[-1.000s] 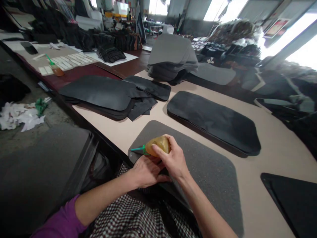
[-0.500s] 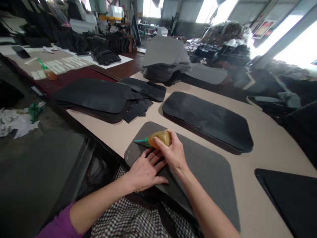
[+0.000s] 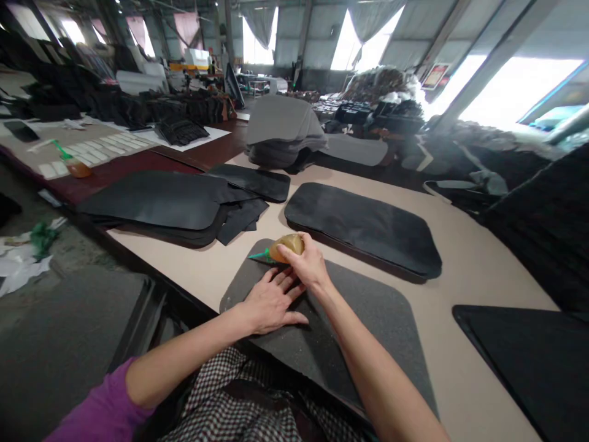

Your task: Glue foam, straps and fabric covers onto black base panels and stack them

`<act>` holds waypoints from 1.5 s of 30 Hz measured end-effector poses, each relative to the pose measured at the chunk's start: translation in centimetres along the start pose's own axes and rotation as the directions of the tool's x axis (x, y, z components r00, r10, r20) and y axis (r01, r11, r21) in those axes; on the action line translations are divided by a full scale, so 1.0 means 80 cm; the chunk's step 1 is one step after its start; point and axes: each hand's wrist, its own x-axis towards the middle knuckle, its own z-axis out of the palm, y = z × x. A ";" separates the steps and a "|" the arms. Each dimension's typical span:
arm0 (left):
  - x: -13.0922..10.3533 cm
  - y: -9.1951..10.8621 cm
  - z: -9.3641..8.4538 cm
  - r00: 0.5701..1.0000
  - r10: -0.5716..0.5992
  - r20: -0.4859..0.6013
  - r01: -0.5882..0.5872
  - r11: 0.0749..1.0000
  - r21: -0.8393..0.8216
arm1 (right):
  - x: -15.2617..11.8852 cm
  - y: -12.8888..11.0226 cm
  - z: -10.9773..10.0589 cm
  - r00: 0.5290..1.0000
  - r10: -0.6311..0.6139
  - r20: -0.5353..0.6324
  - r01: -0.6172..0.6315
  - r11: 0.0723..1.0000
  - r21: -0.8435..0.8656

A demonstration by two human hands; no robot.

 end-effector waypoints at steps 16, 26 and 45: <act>-0.003 -0.003 0.007 1.000 0.020 -0.004 -0.020 0.998 0.053 | 0.015 0.029 -0.044 0.966 0.009 -0.258 -0.065 0.976 -0.209; 0.000 -0.004 0.014 0.999 0.035 0.030 -0.038 0.994 0.103 | -0.030 0.066 -0.145 0.916 0.154 -0.370 -0.253 0.938 -0.236; 0.003 -0.005 0.020 0.996 0.054 0.064 -0.069 0.965 0.252 | -0.149 0.149 -0.322 0.715 0.329 -0.617 -0.526 0.834 -0.166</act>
